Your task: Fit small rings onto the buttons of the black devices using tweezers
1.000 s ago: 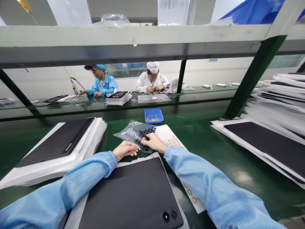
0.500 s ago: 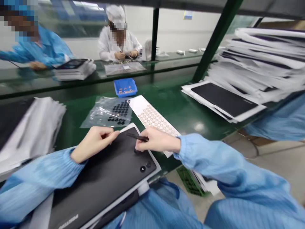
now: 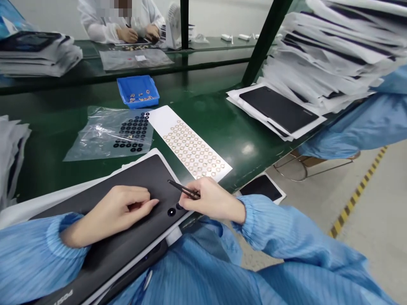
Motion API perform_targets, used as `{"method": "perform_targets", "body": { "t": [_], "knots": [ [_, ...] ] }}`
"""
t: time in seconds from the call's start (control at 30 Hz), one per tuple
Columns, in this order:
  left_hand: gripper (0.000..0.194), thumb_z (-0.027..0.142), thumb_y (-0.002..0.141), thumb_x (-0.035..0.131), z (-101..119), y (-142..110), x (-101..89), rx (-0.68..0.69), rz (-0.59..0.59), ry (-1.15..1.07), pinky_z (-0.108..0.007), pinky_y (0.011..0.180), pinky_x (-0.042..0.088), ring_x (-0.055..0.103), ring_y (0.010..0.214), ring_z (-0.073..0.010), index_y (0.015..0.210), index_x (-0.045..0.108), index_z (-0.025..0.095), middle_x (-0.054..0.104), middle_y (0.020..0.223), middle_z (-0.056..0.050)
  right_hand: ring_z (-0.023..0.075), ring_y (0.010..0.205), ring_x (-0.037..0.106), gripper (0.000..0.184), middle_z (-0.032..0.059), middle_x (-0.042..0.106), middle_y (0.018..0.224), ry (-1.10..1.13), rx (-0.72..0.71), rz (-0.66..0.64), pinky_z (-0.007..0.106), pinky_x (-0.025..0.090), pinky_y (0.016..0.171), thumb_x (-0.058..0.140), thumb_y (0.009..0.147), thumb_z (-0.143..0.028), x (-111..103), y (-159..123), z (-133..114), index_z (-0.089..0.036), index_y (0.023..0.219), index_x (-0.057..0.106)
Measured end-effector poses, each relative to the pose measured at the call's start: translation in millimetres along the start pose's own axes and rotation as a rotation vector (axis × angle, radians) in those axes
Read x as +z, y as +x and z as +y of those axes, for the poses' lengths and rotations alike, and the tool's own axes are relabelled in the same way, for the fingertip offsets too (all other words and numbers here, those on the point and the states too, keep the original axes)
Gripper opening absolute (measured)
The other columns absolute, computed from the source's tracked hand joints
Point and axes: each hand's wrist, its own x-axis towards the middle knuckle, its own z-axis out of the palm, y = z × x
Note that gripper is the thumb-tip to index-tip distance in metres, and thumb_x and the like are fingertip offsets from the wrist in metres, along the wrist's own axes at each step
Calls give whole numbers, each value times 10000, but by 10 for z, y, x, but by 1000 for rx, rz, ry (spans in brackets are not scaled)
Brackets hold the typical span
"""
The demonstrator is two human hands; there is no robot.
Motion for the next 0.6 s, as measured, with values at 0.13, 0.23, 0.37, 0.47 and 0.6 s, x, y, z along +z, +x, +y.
{"method": "perform_targets", "body": {
  "t": [0.13, 0.23, 0.37, 0.47, 0.6],
  "knots": [
    [409, 303, 866, 453, -12, -5, 8, 38, 19, 0, -217, 464, 231, 338, 421, -78, 510, 298, 177, 331, 465, 50, 71, 461, 373, 94, -55, 454, 494, 30, 15, 16, 206, 305, 445, 566, 684, -199, 16, -6, 13, -160, 604, 595],
    [412, 296, 873, 454, -25, -8, 5, 47, 18, 4, -215, 463, 231, 332, 419, -74, 512, 296, 175, 327, 468, 52, 71, 458, 367, 101, -53, 452, 491, 42, 37, 32, 208, 301, 441, 559, 682, -198, 29, -16, 3, -162, 589, 578],
    [408, 292, 877, 454, -32, -7, 8, 46, 10, 19, -215, 468, 236, 339, 426, -75, 519, 294, 176, 326, 472, 53, 71, 447, 363, 103, -58, 432, 477, 33, 42, 54, 210, 300, 440, 553, 680, -192, 39, -19, -18, -169, 580, 562],
    [408, 291, 882, 446, -40, -3, 21, 46, 0, 24, -215, 467, 238, 350, 430, -75, 521, 294, 175, 332, 478, 51, 76, 449, 375, 112, -57, 430, 469, -5, 40, 55, 212, 306, 444, 550, 686, -185, 39, -15, -23, -171, 575, 557],
    [412, 288, 891, 447, -53, -5, 29, 55, 0, 35, -210, 462, 237, 344, 429, -70, 524, 300, 174, 340, 483, 53, 80, 457, 386, 141, -52, 444, 477, -106, 28, 76, 208, 297, 433, 558, 700, -180, 48, -17, -38, -176, 564, 523]
  ]
}}
